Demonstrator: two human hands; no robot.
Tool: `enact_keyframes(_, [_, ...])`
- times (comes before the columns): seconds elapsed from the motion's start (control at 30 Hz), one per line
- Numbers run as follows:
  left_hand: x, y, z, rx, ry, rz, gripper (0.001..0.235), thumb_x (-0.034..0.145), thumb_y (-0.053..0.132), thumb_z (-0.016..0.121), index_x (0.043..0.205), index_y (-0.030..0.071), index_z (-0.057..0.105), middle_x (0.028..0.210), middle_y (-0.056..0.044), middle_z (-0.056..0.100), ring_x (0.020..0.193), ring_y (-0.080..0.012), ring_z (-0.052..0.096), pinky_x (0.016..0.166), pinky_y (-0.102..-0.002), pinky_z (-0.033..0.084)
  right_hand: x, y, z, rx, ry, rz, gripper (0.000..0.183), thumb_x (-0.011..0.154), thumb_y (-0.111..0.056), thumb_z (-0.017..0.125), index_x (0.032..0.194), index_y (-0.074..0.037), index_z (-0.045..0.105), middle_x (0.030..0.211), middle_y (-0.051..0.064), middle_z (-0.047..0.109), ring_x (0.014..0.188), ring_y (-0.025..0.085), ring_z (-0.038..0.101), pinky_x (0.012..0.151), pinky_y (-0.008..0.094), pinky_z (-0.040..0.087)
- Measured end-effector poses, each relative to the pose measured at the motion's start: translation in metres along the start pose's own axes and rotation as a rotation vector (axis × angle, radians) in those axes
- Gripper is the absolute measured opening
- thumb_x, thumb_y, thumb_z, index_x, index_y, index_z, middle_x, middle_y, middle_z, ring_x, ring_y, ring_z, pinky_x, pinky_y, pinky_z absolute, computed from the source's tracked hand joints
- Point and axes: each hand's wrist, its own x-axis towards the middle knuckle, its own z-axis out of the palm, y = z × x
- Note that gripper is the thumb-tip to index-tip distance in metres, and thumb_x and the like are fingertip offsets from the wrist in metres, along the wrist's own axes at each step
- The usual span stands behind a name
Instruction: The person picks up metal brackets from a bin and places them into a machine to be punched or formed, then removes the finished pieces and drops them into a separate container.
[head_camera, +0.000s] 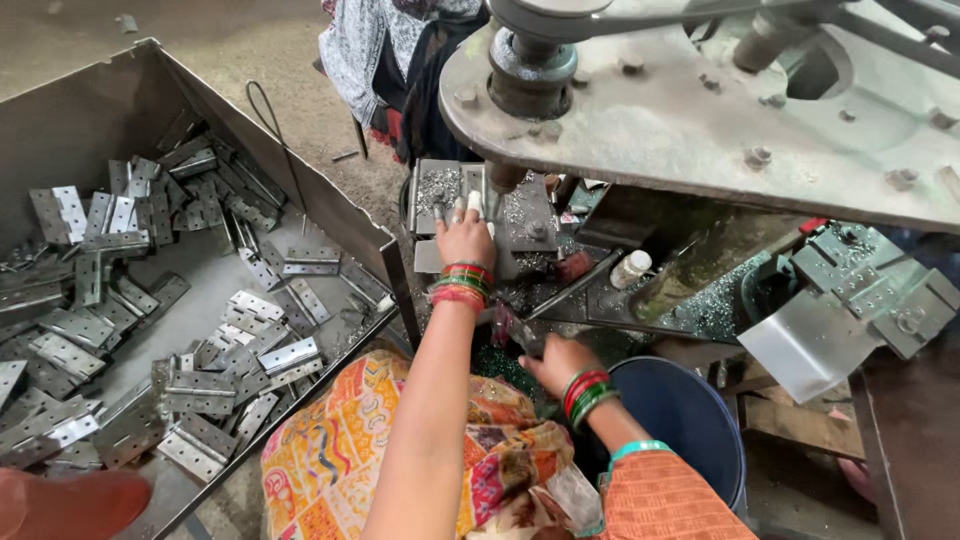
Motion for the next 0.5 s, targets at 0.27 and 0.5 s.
enact_keyframes(0.27, [0.004,-0.011,0.004,-0.062,0.040,0.046,0.027,0.095,0.015,0.052,0.100,0.013,0.079,0.139,-0.003,0.064,0.141,-0.0237,0.051,0.113,-0.055,0.035,-0.020,0.007,0.066,0.142,0.135,0.062,0.050,0.088,-0.051,0.066,0.108,-0.006,0.069,0.096,0.023,0.073,0.089,0.042,0.072,0.079,0.052,0.058])
enact_keyframes(0.5, [-0.073,0.006,-0.021,0.099,0.142,0.175,0.031,0.100,0.031,0.055,0.100,0.009,0.077,0.132,-0.011,0.064,0.137,-0.0258,0.052,0.118,-0.056,0.030,0.001,-0.005,-0.016,0.051,-0.001,0.007,0.065,0.083,-0.061,0.072,0.103,0.000,0.071,0.103,0.026,0.073,0.098,0.042,0.071,0.088,0.050,0.056])
